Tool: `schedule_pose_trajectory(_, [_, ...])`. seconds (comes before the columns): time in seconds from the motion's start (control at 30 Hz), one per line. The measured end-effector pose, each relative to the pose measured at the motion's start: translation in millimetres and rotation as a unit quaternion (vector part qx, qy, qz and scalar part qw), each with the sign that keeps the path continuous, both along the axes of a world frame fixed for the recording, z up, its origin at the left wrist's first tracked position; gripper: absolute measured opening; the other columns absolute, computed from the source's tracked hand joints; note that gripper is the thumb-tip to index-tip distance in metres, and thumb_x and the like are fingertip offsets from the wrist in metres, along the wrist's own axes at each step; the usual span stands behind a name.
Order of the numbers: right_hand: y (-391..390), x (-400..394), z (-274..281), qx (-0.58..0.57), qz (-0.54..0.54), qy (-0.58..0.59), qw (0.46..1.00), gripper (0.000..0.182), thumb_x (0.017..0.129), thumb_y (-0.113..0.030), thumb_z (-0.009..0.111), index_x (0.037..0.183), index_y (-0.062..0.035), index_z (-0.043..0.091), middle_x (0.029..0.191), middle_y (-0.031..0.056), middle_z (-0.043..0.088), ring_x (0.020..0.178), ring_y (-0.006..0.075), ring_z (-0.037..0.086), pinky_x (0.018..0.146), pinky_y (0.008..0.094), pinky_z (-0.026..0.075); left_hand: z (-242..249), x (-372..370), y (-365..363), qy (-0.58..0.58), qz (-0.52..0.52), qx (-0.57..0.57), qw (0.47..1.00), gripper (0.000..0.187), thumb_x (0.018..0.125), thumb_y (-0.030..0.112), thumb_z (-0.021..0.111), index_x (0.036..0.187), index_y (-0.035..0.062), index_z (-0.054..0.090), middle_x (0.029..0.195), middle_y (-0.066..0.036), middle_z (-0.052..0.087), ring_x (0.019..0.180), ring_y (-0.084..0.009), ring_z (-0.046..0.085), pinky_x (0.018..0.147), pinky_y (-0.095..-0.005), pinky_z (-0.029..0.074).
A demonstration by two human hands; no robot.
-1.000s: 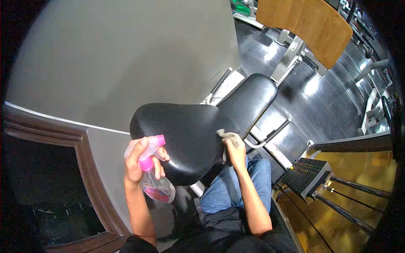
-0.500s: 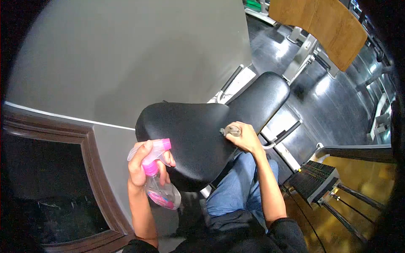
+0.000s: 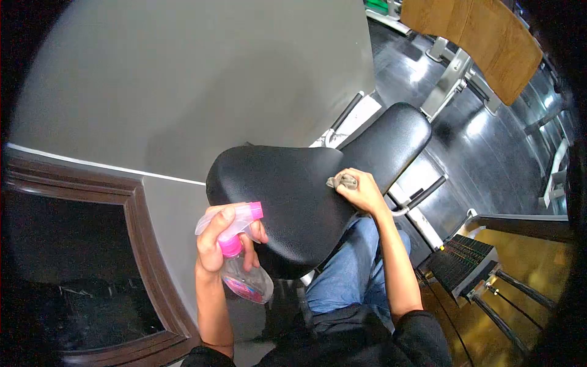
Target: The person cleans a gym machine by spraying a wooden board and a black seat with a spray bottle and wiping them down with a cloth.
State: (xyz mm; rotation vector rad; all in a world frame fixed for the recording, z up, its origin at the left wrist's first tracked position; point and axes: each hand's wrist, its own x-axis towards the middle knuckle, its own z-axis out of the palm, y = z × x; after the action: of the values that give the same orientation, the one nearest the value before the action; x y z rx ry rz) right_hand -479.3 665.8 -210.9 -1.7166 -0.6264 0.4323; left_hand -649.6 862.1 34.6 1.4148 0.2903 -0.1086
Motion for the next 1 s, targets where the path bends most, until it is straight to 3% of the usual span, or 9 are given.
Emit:
schedule_pose_trajectory(0.13, [14.7,-0.6,24.4,0.029,0.009,-0.019,0.999,0.024,0.074,-0.019,0.069,0.093,-0.0046,0.071,0.095,0.0127,0.070,0.087,0.0272,0.069,0.082,0.0364,0.053,1.9,1.6,-0.1,0.003,-0.004,-0.004,1.000,0.059,0.096,0.041,0.046,0.090,-0.0162,0.056,0.078,-0.025,0.064,0.037,-0.0258,0.057,0.036,-0.0363,0.053])
schedule_pose_trajectory(0.33, [8.8,-16.6,42.9,0.152,0.065,-0.008,0.986,0.018,0.074,-0.013,0.069,0.091,-0.0066,0.071,0.091,0.0096,0.070,0.088,0.0229,0.070,0.083,0.0336,0.054,5.2,2.0,-1.8,0.035,-0.002,0.008,0.999,0.059,0.095,0.044,0.047,0.089,-0.0138,0.058,0.079,-0.024,0.064,0.037,-0.0258,0.057,0.037,-0.0357,0.053])
schedule_pose_trajectory(0.43, [4.2,-5.4,19.6,0.135,0.072,0.010,0.988,0.017,0.074,-0.012,0.068,0.090,-0.0068,0.070,0.091,0.0092,0.070,0.088,0.0228,0.070,0.082,0.0338,0.054,8.5,1.8,-3.2,0.060,0.002,0.025,0.998,0.060,0.094,0.046,0.048,0.088,-0.0127,0.059,0.079,-0.024,0.064,0.038,-0.0259,0.058,0.037,-0.0346,0.053])
schedule_pose_trajectory(0.57, [11.4,24.1,-7.7,-0.001,0.054,-0.036,0.998,0.018,0.076,-0.019,0.069,0.090,-0.0071,0.071,0.091,0.0101,0.071,0.085,0.0250,0.070,0.081,0.0349,0.055,13.2,3.7,-4.2,0.081,0.000,0.023,0.996,0.059,0.095,0.044,0.047,0.088,-0.0132,0.059,0.080,-0.025,0.064,0.039,-0.0261,0.058,0.038,-0.0342,0.053])
schedule_pose_trajectory(0.77, [56.2,16.5,28.2,0.154,0.095,0.055,0.982,0.027,0.074,-0.023,0.074,0.095,-0.0069,0.071,0.094,0.0121,0.071,0.087,0.0273,0.070,0.082,0.0360,0.055,15.6,-1.6,-10.3,0.087,-0.007,0.069,0.994,0.060,0.097,0.043,0.046,0.087,-0.0153,0.058,0.078,-0.027,0.064,0.040,-0.0260,0.059,0.040,-0.0360,0.053])
schedule_pose_trajectory(0.87, [47.8,15.8,33.6,0.157,0.115,0.029,0.980,0.025,0.073,-0.018,0.073,0.096,-0.0082,0.070,0.094,0.0109,0.069,0.089,0.0310,0.068,0.083,0.0380,0.053,24.1,4.7,-17.5,0.160,0.076,0.069,0.982,0.060,0.097,0.043,0.045,0.084,-0.0142,0.059,0.067,-0.024,0.063,0.039,-0.0272,0.058,0.041,-0.0390,0.053])
schedule_pose_trajectory(0.97, [27.9,27.1,11.3,0.122,0.117,0.038,0.985,0.024,0.071,-0.017,0.073,0.094,-0.0102,0.071,0.092,0.0101,0.069,0.089,0.0300,0.068,0.082,0.0390,0.054,28.6,15.0,-23.0,0.230,0.108,0.114,0.960,0.065,0.095,0.050,0.046,0.076,-0.0103,0.059,0.064,-0.026,0.062,0.032,-0.0284,0.053,0.034,-0.0398,0.049])
schedule_pose_trajectory(1.0, [28.7,27.9,-6.7,0.072,0.071,0.018,0.995,0.020,0.069,-0.012,0.070,0.088,-0.0064,0.070,0.091,0.0094,0.070,0.086,0.0270,0.069,0.080,0.0363,0.054,30.8,17.0,-23.9,0.258,0.122,0.108,0.952,0.065,0.095,0.051,0.045,0.076,-0.0098,0.060,0.064,-0.026,0.062,0.032,-0.0286,0.053,0.034,-0.0398,0.049])
